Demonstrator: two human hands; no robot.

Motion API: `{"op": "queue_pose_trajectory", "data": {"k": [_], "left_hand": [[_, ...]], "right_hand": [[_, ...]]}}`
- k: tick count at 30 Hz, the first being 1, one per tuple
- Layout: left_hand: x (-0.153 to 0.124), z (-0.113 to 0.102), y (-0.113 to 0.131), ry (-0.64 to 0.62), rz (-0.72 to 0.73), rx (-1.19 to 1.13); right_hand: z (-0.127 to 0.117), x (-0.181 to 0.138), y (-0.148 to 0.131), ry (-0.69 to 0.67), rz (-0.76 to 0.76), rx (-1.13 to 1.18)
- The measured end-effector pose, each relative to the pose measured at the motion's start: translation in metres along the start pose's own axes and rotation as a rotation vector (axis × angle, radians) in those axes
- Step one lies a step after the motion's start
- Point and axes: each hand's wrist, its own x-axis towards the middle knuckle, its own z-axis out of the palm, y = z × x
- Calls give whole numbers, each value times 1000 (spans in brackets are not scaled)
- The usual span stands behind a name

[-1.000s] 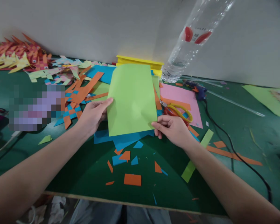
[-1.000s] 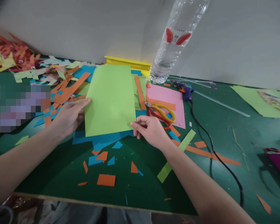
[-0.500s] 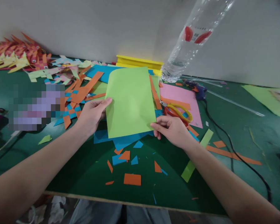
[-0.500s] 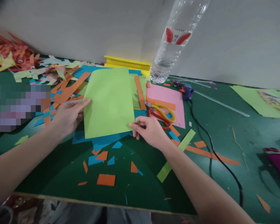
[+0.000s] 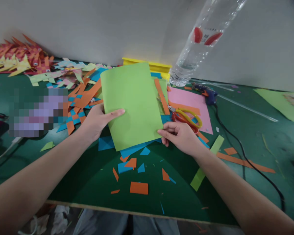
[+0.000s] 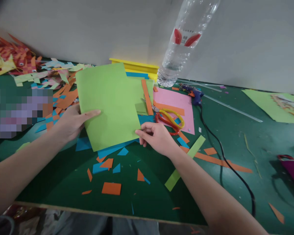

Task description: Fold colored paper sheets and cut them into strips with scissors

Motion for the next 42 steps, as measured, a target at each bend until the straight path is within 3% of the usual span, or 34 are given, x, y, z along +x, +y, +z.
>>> {"op": "queue_pose_trajectory", "data": {"k": [22,35,42], "left_hand": [[1,2,2,103,-77,-48],[1,1,2,122,-30,-66],[5,2,1,205,-48,-161]], "right_hand": [[-2,1,1,-1,-33,0],[-3,0,1,-15,-30,13],[-4,1,3,-28,-52,14]]}}
